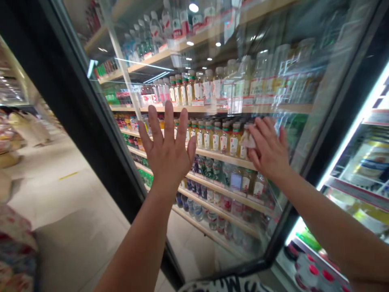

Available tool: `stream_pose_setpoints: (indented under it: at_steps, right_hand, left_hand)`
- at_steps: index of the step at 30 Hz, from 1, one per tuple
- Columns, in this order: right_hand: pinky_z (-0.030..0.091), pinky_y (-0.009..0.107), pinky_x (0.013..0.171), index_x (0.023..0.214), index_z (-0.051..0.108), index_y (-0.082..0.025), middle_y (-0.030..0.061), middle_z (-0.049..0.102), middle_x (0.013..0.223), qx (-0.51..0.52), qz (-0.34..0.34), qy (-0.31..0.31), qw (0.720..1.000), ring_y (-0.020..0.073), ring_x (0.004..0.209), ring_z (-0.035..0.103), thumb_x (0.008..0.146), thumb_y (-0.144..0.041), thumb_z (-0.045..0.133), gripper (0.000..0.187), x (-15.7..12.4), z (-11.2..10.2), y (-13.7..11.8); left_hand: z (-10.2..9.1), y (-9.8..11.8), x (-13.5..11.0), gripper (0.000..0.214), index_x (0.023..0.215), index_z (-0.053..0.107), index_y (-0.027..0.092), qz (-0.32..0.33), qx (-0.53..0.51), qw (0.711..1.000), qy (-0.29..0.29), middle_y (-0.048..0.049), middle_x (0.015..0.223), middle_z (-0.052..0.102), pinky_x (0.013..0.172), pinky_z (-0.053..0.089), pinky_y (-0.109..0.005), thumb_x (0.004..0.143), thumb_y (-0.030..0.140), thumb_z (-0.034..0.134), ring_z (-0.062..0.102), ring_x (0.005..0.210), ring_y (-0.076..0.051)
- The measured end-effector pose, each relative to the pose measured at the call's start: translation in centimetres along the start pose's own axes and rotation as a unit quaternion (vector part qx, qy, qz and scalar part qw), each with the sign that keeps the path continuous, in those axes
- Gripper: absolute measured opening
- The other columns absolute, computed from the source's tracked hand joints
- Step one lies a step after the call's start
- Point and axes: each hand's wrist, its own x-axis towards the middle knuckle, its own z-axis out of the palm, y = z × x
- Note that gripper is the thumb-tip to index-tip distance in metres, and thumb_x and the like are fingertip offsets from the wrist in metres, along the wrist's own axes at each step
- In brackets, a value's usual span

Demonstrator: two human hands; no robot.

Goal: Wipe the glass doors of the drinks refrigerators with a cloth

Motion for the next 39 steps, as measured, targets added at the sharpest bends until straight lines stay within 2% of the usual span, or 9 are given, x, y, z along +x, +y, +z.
stream_pose_setpoints:
  at_steps: [3,6,12,18,25,28,31,36,39]
  right_hand:
    - [0.021,0.066,0.122,0.157,0.030,-0.029,0.0086,0.035,0.163,-0.005,0.058,0.059,0.997,0.0328,0.152,0.029,0.095,-0.031,0.048,0.064,2.7,-0.7,2.4]
    - [0.022,0.063,0.123,0.159,0.025,-0.030,0.0060,0.022,0.168,0.019,0.076,0.089,0.993,0.0323,0.155,0.021,0.099,-0.034,0.043,0.063,4.3,-0.4,2.9]
    - [0.014,0.059,0.128,0.157,0.026,-0.030,-0.0001,0.027,0.166,0.017,-0.035,-0.035,0.999,0.0255,0.157,0.016,0.100,-0.038,0.041,0.059,7.8,-0.3,0.3]
    - [0.016,0.056,0.127,0.156,0.027,-0.011,0.0141,0.025,0.166,-0.029,0.071,0.054,0.996,0.0277,0.156,0.016,0.102,-0.030,0.043,0.058,13.1,-1.2,1.1]
    - [0.012,0.053,0.127,0.158,0.024,-0.025,0.0007,0.022,0.167,-0.060,-0.157,-0.036,0.985,0.0243,0.156,0.016,0.103,-0.049,0.038,0.062,15.1,-1.3,0.5]
    - [0.012,0.052,0.122,0.157,0.027,-0.014,0.0059,0.033,0.162,-0.097,-0.040,0.021,0.994,0.0296,0.153,0.020,0.104,-0.054,0.020,0.067,17.3,-1.9,2.9]
    - [0.013,0.049,0.124,0.156,0.030,-0.007,0.0106,0.039,0.158,-0.097,0.090,0.048,0.990,0.0300,0.153,0.023,0.106,-0.046,0.026,0.064,18.7,-1.7,4.6]
    - [0.013,0.050,0.126,0.156,0.030,-0.005,0.0138,0.043,0.156,-0.069,0.107,0.026,0.992,0.0306,0.147,0.036,0.103,-0.035,0.039,0.062,18.7,-1.4,4.3]
    - [0.014,0.047,0.127,0.150,0.042,-0.007,0.0117,0.046,0.153,-0.064,0.113,0.010,0.992,0.0297,0.145,0.039,0.105,-0.037,0.035,0.055,18.4,-1.8,3.9]
  left_hand:
    - [0.4,-0.3,0.1,0.069,0.159,0.025,0.036,-0.002,-0.021,1.000,0.001,0.0086,0.167,0.008,0.127,-0.008,-0.064,0.097,0.038,0.054,-0.005,0.155,-0.030]
    - [0.9,-0.5,0.2,0.067,0.159,0.025,0.038,-0.006,-0.025,1.000,0.002,0.0126,0.167,0.005,0.128,-0.009,-0.060,0.097,0.040,0.052,-0.006,0.155,-0.027]
    - [1.7,-1.0,0.5,0.070,0.159,0.025,0.035,-0.004,-0.026,1.000,-0.006,0.0121,0.167,0.003,0.128,-0.012,-0.056,0.095,0.044,0.051,-0.011,0.154,-0.027]
    - [2.3,-1.3,0.8,0.067,0.160,0.023,0.031,-0.005,-0.004,1.000,-0.007,0.0112,0.167,0.000,0.127,-0.012,-0.054,0.097,0.045,0.044,-0.013,0.153,-0.025]
    - [3.3,-2.2,1.1,0.065,0.159,0.024,0.026,0.018,0.014,1.000,0.000,0.0091,0.167,-0.001,0.127,-0.009,-0.057,0.100,0.047,0.037,-0.012,0.154,-0.023]
    - [3.9,-2.5,1.3,0.066,0.159,0.025,0.025,0.020,0.030,0.999,0.005,0.0088,0.167,0.000,0.127,-0.006,-0.056,0.099,0.048,0.039,-0.011,0.154,-0.023]
    - [4.1,-2.4,1.2,0.069,0.159,0.030,0.024,0.010,0.025,1.000,0.012,0.0061,0.168,0.008,0.128,-0.005,-0.055,0.097,0.053,0.039,-0.005,0.156,-0.025]
    - [2.7,-2.2,2.0,0.064,0.150,0.045,0.030,-0.011,0.012,0.999,0.035,0.0023,0.164,0.032,0.126,0.010,-0.052,0.095,0.061,0.036,0.019,0.154,-0.029]
    - [2.1,-2.4,6.2,0.067,0.154,0.036,0.031,0.030,0.069,0.996,0.044,0.0028,0.163,0.030,0.124,0.014,-0.048,0.097,0.063,0.028,0.024,0.150,-0.026]
